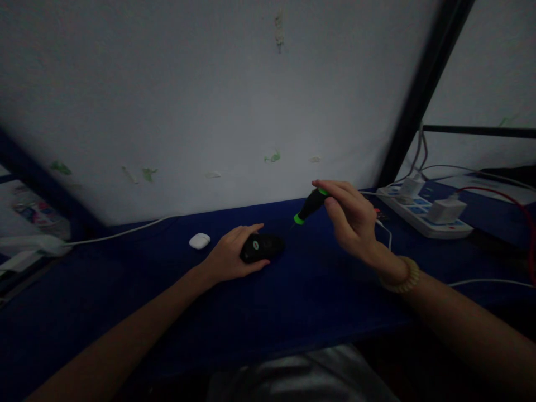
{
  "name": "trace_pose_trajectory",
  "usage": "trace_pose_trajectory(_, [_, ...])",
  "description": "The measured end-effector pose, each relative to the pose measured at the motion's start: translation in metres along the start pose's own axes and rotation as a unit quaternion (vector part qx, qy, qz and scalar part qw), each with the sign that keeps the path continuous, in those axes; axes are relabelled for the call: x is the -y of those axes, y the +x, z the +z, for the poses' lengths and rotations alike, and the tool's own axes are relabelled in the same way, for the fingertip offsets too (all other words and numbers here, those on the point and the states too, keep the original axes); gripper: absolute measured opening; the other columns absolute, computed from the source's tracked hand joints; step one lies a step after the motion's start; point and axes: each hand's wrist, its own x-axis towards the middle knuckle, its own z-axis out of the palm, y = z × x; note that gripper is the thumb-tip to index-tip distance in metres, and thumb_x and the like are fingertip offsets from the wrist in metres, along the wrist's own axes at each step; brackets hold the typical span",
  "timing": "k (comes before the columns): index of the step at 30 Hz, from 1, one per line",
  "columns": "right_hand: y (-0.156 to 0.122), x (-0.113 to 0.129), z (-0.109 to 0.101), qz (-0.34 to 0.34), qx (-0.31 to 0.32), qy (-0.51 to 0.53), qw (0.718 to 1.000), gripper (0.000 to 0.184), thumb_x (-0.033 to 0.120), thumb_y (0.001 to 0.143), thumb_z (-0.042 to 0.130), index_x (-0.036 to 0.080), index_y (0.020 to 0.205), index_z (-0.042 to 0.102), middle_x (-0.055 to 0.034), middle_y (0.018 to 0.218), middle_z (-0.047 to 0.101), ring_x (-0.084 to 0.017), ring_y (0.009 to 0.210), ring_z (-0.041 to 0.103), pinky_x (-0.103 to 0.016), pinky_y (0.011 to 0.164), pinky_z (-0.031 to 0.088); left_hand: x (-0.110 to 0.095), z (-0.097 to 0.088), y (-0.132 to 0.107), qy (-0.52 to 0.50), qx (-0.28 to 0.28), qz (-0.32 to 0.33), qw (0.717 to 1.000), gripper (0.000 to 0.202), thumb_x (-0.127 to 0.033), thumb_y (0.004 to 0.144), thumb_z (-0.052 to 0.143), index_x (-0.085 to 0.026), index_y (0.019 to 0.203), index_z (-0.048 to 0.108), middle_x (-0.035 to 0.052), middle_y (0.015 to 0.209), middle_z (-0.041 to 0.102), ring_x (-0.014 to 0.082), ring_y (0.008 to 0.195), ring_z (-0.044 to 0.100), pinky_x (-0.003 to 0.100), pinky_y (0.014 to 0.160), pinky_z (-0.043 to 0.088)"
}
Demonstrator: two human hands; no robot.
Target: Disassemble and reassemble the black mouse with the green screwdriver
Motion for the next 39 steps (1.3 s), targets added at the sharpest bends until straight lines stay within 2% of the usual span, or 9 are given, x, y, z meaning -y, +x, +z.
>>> trace_pose_trajectory(5, [-0.002, -0.0046, -0.0006, 0.011, -0.014, 0.012, 1.0, 0.038, 0.019, 0.096, 0.075, 0.034, 0.131, 0.074, -0.0047, 0.11, 0.078, -0.022, 0.094, 0.075, -0.041, 0.085, 0.062, 0.0007, -0.0003, 0.0004, -0.002, 0.0, 0.007, 1.0, 0.082, -0.047, 0.085, 0.086, -0.019, 0.152, 0.049, 0.0162, 0.136, 0.07, 0.0325, 0.12, 0.072, 0.052, 0.104, 0.06])
trace_pose_trajectory(9, [-0.0052, -0.0047, -0.0003, 0.033, 0.017, 0.04, 0.998, 0.043, 0.019, 0.1, 0.068, 0.034, 0.141, 0.068, -0.007, 0.127, 0.075, -0.025, 0.113, 0.074, -0.046, 0.097, 0.062, 0.0026, 0.0009, -0.0002, 0.002, 0.002, 0.01, 1.0, 0.081, -0.049, 0.086, 0.085, -0.02, 0.152, 0.049, 0.0169, 0.139, 0.069, 0.033, 0.12, 0.072, 0.052, 0.103, 0.06])
trace_pose_trajectory(13, [-0.0048, -0.0024, -0.0002, 0.009, -0.014, 0.007, 1.0, 0.044, 0.02, 0.095, 0.076, 0.036, 0.135, 0.072, -0.0047, 0.112, 0.075, -0.021, 0.095, 0.075, -0.041, 0.085, 0.064, 0.0034, 0.0021, -0.0006, 0.005, 0.0, 0.015, 1.0, 0.081, -0.049, 0.086, 0.084, -0.02, 0.153, 0.048, 0.0169, 0.14, 0.069, 0.0332, 0.122, 0.071, 0.053, 0.104, 0.06])
trace_pose_trajectory(16, [-0.0039, -0.0027, -0.0006, 0.002, 0.006, -0.001, 1.0, 0.043, 0.019, 0.099, 0.068, 0.035, 0.139, 0.069, -0.0076, 0.122, 0.074, -0.025, 0.108, 0.074, -0.046, 0.093, 0.063, 0.0028, 0.0017, -0.0004, 0.004, 0.004, 0.014, 1.0, 0.081, -0.051, 0.086, 0.084, -0.019, 0.152, 0.048, 0.0163, 0.138, 0.07, 0.0328, 0.119, 0.072, 0.052, 0.102, 0.06])
trace_pose_trajectory(20, [-0.0038, -0.0045, -0.001, 0.0, -0.017, 0.003, 1.0, 0.045, 0.02, 0.095, 0.075, 0.036, 0.136, 0.071, -0.0054, 0.115, 0.075, -0.024, 0.1, 0.074, -0.044, 0.088, 0.064, 0.0019, 0.0008, 0.0001, 0.003, 0.005, 0.014, 1.0, 0.081, -0.05, 0.086, 0.085, -0.02, 0.152, 0.048, 0.0162, 0.14, 0.069, 0.0332, 0.121, 0.071, 0.053, 0.103, 0.059])
trace_pose_trajectory(24, [-0.0029, -0.0036, -0.0015, -0.001, 0.016, 0.007, 1.0, 0.046, 0.019, 0.097, 0.071, 0.036, 0.14, 0.069, -0.0072, 0.124, 0.075, -0.027, 0.11, 0.073, -0.049, 0.096, 0.062, 0.0022, 0.0005, 0.0002, 0.004, 0.005, 0.015, 1.0, 0.08, -0.05, 0.086, 0.084, -0.021, 0.152, 0.048, 0.0159, 0.138, 0.07, 0.0328, 0.12, 0.072, 0.052, 0.102, 0.059])
trace_pose_trajectory(27, [-0.0021, -0.0023, -0.0015, 0.003, 0.001, -0.004, 1.0, 0.044, 0.021, 0.093, 0.078, 0.036, 0.135, 0.072, -0.0054, 0.114, 0.076, -0.024, 0.1, 0.074, -0.044, 0.088, 0.063, 0.0026, 0.0003, 0.0001, 0.015, 0.003, 0.014, 1.0, 0.082, -0.051, 0.085, 0.085, -0.02, 0.152, 0.048, 0.0166, 0.139, 0.07, 0.0342, 0.12, 0.072, 0.053, 0.102, 0.059])
trace_pose_trajectory(35, [0.0012, -0.0013, -0.0022, 0.034, 0.022, 0.004, 0.999, 0.042, 0.023, 0.097, 0.075, 0.036, 0.137, 0.071, -0.0066, 0.117, 0.075, -0.023, 0.098, 0.073, -0.042, 0.085, 0.063, 0.0018, -0.0004, -0.0001, 0.015, 0.0, 0.002, 1.0, 0.09, -0.052, 0.084, 0.086, -0.021, 0.157, 0.042, 0.0152, 0.13, 0.072, 0.0336, 0.115, 0.073, 0.052, 0.099, 0.06])
trace_pose_trajectory(39, [0.0003, -0.0037, -0.0027, 0.046, 0.054, 0.027, 0.997, 0.048, 0.023, 0.102, 0.066, 0.036, 0.148, 0.063, -0.0084, 0.131, 0.072, -0.026, 0.114, 0.071, -0.048, 0.096, 0.061, 0.0024, -0.0001, -0.0004, 0.014, -0.001, 0.0, 1.0, 0.091, -0.053, 0.084, 0.085, -0.022, 0.158, 0.041, 0.0146, 0.129, 0.072, 0.0336, 0.115, 0.073, 0.053, 0.099, 0.06])
